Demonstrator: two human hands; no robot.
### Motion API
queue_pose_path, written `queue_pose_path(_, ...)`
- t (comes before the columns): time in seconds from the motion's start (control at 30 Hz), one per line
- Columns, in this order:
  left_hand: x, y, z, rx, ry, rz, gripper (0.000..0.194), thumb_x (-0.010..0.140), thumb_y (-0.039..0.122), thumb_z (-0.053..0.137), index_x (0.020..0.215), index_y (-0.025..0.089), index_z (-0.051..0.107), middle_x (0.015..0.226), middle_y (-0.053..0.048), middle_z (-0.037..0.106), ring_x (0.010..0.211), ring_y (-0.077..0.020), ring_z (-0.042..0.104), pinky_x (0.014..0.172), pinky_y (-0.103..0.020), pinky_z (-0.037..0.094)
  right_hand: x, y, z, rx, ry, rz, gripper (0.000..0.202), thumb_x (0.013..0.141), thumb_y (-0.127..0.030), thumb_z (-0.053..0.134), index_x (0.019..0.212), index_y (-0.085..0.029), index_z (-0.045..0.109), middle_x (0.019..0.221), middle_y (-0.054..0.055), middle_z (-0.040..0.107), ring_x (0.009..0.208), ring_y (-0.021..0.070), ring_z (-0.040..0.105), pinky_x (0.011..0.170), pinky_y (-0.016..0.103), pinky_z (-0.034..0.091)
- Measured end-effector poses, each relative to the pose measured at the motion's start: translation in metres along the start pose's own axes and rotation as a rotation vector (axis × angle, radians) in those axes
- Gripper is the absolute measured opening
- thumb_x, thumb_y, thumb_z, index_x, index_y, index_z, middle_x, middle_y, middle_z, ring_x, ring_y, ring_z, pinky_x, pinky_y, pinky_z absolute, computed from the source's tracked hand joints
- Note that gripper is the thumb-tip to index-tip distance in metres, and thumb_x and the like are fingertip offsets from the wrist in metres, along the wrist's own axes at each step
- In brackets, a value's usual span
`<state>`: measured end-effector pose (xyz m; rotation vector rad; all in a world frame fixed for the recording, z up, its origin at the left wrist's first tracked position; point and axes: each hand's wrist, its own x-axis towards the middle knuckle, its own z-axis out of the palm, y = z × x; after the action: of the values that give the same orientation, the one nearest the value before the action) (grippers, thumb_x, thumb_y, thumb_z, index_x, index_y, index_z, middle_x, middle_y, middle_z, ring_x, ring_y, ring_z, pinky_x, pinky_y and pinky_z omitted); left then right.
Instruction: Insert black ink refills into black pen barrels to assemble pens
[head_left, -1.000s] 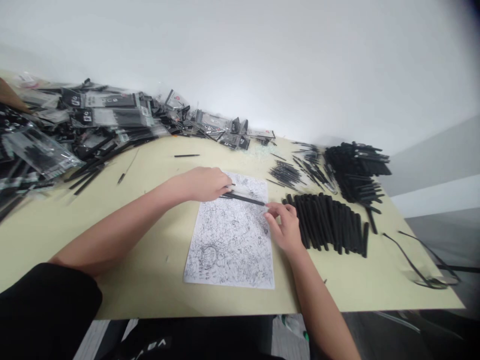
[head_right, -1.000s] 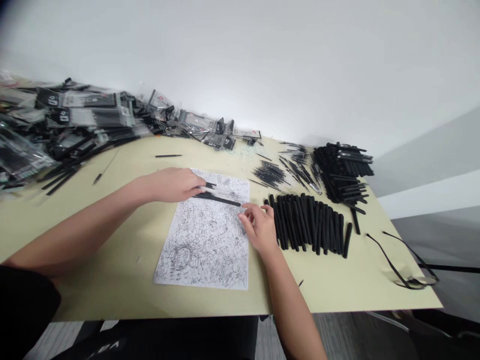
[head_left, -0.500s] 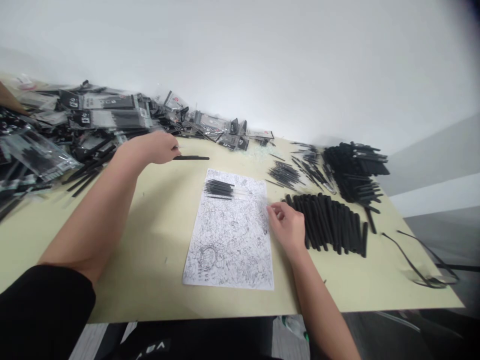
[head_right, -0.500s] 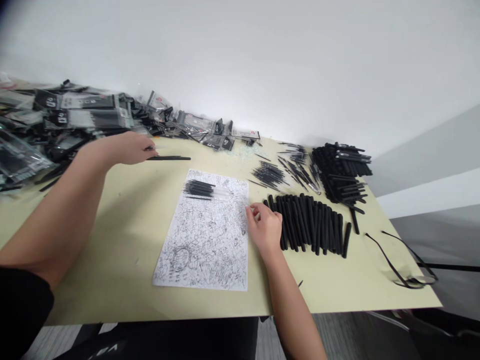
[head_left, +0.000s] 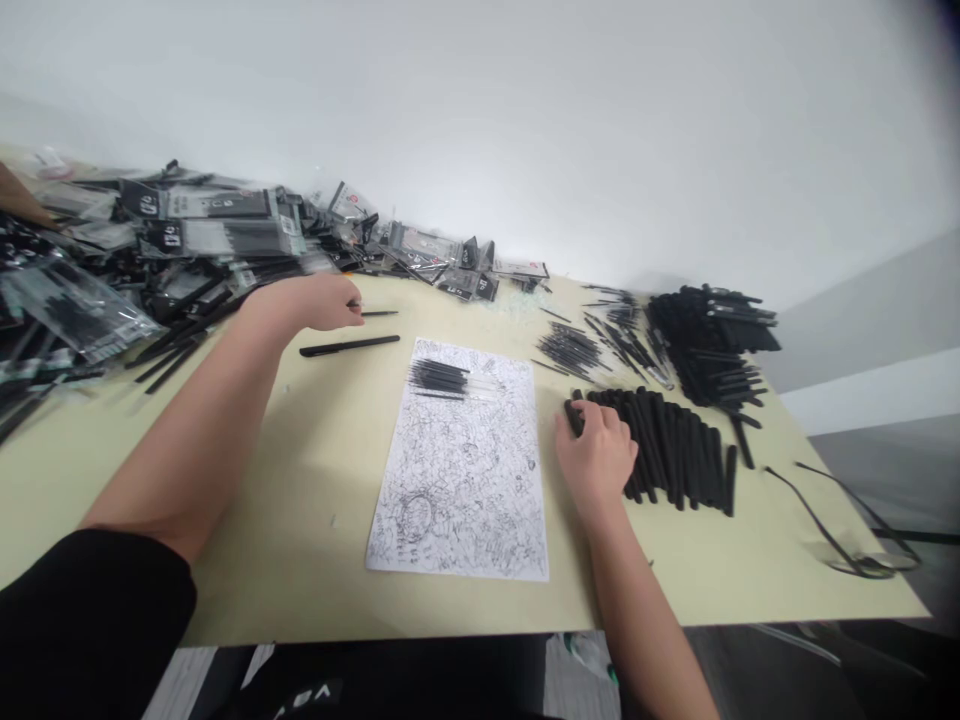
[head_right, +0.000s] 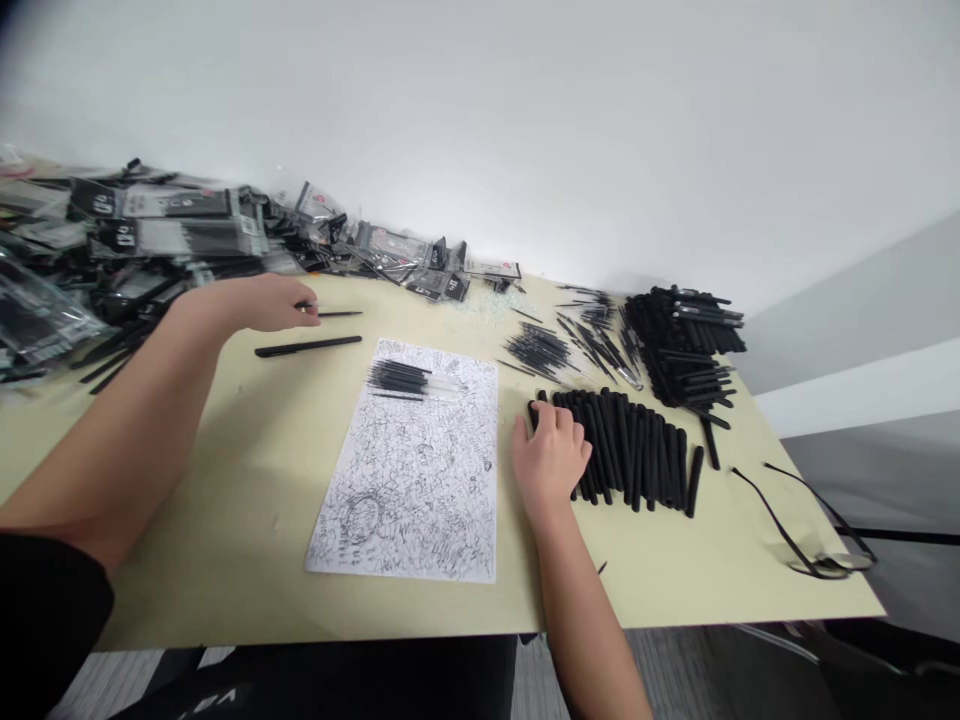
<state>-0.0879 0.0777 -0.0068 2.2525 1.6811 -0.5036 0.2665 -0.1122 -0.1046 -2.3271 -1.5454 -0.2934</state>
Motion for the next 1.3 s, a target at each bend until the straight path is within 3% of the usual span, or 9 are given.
queue_pose_path(0.2,0.002,0.008,0.004,-0.039,-0.011,0.092,0.046,0.079,0.047,0.053,0.107,0.017,0.072,0.106,-0.014,0.072,0.094,-0.0292,0.063,0.08,-0.032,0.043,-0.001,0.006,0.001,-0.175,0.005,0.02,0.035,0.089,-0.029,0.058,0.119,-0.013,0.064,0.115,0.021,0.063,0.097,0.0334,0.054,0.073,0.039,0.029)
queue_pose_path(0.57,0.004,0.014,0.011,-0.049,-0.03,0.128,0.042,0.071,0.036,0.053,0.106,0.021,0.071,0.104,-0.011,0.071,0.086,-0.0264,0.061,0.073,-0.033,0.041,0.001,0.009,-0.001,-0.239,-0.05,0.001,0.023,0.092,-0.027,0.055,0.106,-0.013,0.067,0.104,0.018,0.066,0.093,0.0319,0.056,0.072,0.037,0.025)
queue_pose_path(0.87,-0.01,0.028,0.002,-0.054,-0.007,0.232,0.047,0.072,0.031,0.05,0.115,0.021,0.068,0.113,-0.009,0.07,0.096,-0.0256,0.061,0.075,-0.031,0.042,0.001,0.01,-0.002,-0.247,-0.058,-0.036,0.023,0.093,-0.031,0.055,0.099,-0.014,0.069,0.104,0.014,0.068,0.091,0.027,0.053,0.075,0.037,0.022)
queue_pose_path(1.13,-0.012,0.033,0.003,-0.086,0.041,0.333,0.044,0.075,0.033,0.048,0.113,0.02,0.067,0.106,-0.008,0.071,0.092,-0.0241,0.062,0.077,-0.032,0.043,0.001,0.008,0.001,-0.221,-0.068,-0.062,0.024,0.093,-0.031,0.052,0.094,-0.015,0.07,0.103,0.012,0.068,0.089,0.0249,0.05,0.076,0.037,0.021)
queue_pose_path(1.3,-0.015,0.033,0.002,-0.122,0.054,0.357,0.04,0.074,0.032,0.05,0.108,0.02,0.068,0.099,-0.008,0.071,0.086,-0.0233,0.061,0.073,-0.032,0.041,-0.002,0.01,0.003,-0.202,-0.009,-0.091,0.026,0.093,-0.032,0.05,0.091,-0.015,0.07,0.103,0.015,0.067,0.088,0.0264,0.048,0.075,0.038,0.021)
